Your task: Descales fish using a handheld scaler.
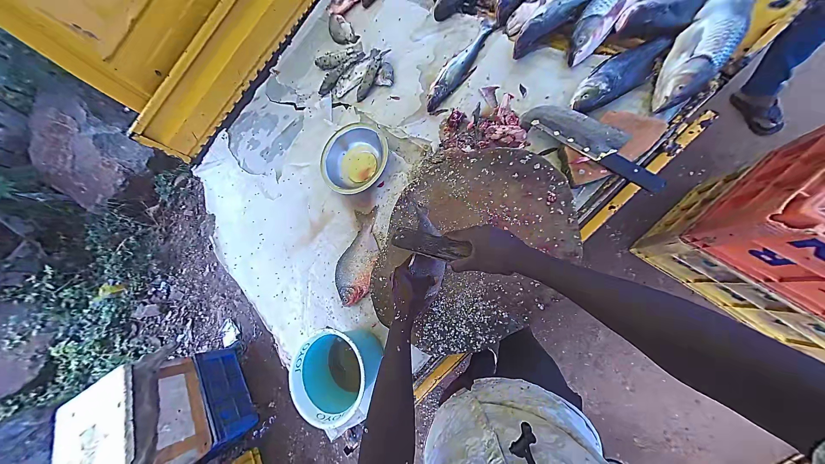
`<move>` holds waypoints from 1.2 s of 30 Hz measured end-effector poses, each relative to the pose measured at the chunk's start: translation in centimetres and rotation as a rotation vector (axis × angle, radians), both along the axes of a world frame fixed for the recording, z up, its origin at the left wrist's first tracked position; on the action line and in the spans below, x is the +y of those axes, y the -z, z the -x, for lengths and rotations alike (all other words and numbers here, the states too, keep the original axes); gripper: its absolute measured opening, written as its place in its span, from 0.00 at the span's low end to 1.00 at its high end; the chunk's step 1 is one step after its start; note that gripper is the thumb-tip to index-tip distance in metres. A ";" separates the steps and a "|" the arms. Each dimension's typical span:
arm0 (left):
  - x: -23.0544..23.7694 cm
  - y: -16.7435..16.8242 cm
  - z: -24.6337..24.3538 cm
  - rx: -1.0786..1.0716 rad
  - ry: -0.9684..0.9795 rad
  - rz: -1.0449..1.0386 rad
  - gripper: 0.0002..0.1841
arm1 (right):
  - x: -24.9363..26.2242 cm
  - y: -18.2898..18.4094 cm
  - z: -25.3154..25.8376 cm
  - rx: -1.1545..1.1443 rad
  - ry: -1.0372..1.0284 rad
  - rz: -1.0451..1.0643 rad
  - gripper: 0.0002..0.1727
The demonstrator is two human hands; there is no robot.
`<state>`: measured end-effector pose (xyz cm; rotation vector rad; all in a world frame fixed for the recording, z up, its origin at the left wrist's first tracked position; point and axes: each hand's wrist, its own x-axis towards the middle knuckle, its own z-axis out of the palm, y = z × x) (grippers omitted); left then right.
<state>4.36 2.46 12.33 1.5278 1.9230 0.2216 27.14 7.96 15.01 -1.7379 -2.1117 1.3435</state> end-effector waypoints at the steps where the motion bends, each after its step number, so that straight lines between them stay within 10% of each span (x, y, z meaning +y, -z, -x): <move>1: -0.4 0.3 -0.4 0.017 0.029 0.000 0.38 | 0.5 0.1 -1.0 0.009 -0.010 0.030 0.33; 12: -3.2 0.4 -1.0 -0.031 0.047 -0.002 0.39 | 0.2 -1.3 -2.8 -0.240 0.060 0.011 0.30; 16: -2.2 1.8 -0.5 0.014 0.067 0.001 0.40 | -0.9 -1.0 -2.6 0.056 0.087 0.136 0.31; 33: -1.4 0.3 0.8 -0.070 0.031 0.012 0.40 | -9.1 5.4 -2.9 0.105 0.299 -0.029 0.43; 36: -1.7 1.0 0.0 -0.042 0.064 -0.031 0.34 | -7.1 5.7 3.5 0.379 0.354 -0.017 0.44</move>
